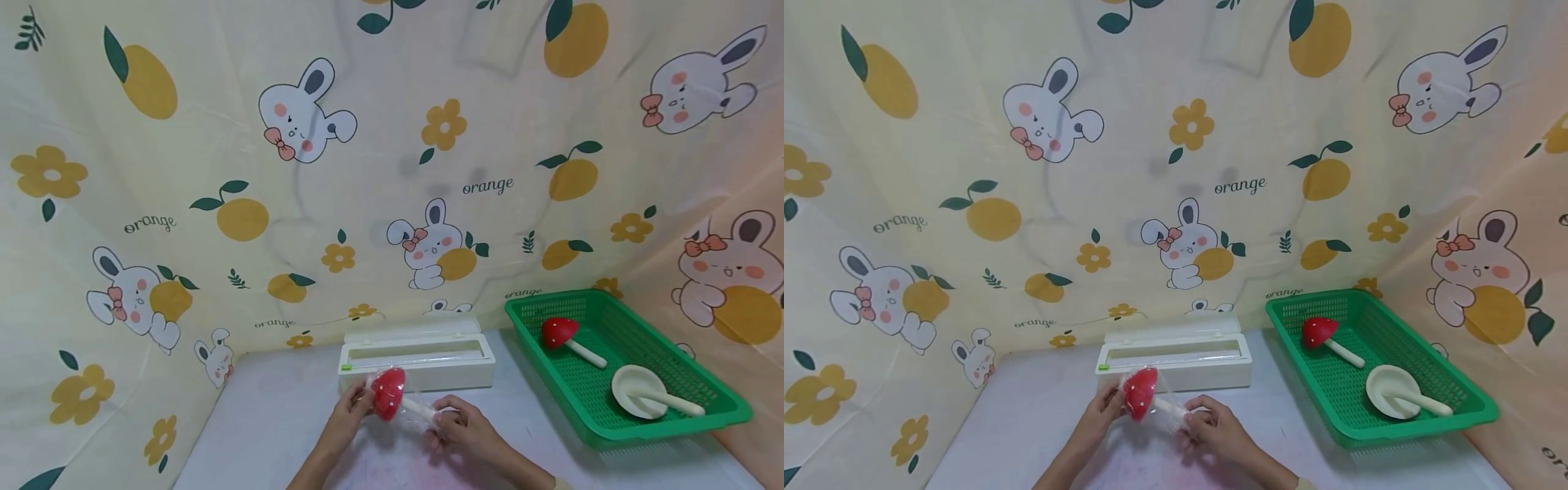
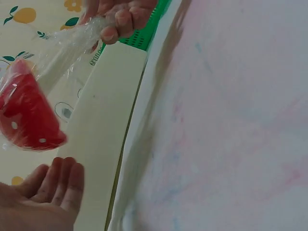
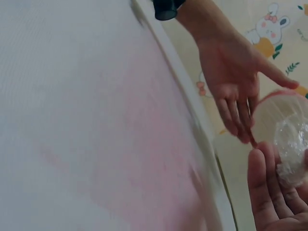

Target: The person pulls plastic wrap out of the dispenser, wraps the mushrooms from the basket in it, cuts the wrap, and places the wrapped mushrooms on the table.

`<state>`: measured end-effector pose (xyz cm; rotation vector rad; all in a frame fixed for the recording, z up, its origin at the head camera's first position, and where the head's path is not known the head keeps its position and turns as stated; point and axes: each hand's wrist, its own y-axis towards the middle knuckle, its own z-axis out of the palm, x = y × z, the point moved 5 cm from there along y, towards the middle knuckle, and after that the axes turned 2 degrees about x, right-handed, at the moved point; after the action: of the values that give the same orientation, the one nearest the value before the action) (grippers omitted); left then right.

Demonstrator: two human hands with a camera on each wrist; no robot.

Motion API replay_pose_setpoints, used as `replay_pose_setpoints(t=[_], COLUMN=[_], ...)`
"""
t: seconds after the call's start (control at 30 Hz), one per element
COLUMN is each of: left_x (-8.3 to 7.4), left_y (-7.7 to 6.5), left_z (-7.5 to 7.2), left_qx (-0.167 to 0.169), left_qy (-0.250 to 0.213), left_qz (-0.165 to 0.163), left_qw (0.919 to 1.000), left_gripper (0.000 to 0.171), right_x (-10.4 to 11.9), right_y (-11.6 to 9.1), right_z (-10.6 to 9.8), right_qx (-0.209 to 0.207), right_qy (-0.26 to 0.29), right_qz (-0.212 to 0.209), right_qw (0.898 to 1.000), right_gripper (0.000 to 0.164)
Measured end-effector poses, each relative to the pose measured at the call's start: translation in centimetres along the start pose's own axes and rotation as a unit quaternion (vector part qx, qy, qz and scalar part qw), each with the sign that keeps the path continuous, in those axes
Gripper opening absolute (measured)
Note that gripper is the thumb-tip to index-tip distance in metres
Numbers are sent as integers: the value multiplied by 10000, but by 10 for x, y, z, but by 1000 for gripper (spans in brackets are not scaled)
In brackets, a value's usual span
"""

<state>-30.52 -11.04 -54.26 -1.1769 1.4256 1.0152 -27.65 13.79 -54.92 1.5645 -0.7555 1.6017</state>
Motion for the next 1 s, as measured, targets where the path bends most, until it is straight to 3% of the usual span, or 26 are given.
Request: replay_pose_setpoints(t=[0.23, 0.5, 0.77, 0.87, 1.0], left_x=[-4, -10, -16, -18, -20], left_y=[-3, -1, -1, -1, -2], left_z=[7, 5, 0, -4, -12], left_qx=[256, 79, -245, -414, -583], left_qy=[-152, -52, 75, 229, 294], left_qz=[-104, -337, -89, -60, -137], left_qw=[9995, 9994, 9996, 9989, 9978], left_gripper=[75, 82, 71, 71, 73], right_x=[1, -3, -4, -3, 2], right_y=[4, 8, 11, 11, 11], right_z=[8, 14, 21, 22, 21], right_qx=[-198, -308, -177, -92, 96], right_qy=[368, 445, 539, 422, -180], right_qz=[160, 455, 461, 389, 53], right_qw=[9990, 9975, 9973, 9983, 9998], right_gripper=[33, 33, 35, 36, 39])
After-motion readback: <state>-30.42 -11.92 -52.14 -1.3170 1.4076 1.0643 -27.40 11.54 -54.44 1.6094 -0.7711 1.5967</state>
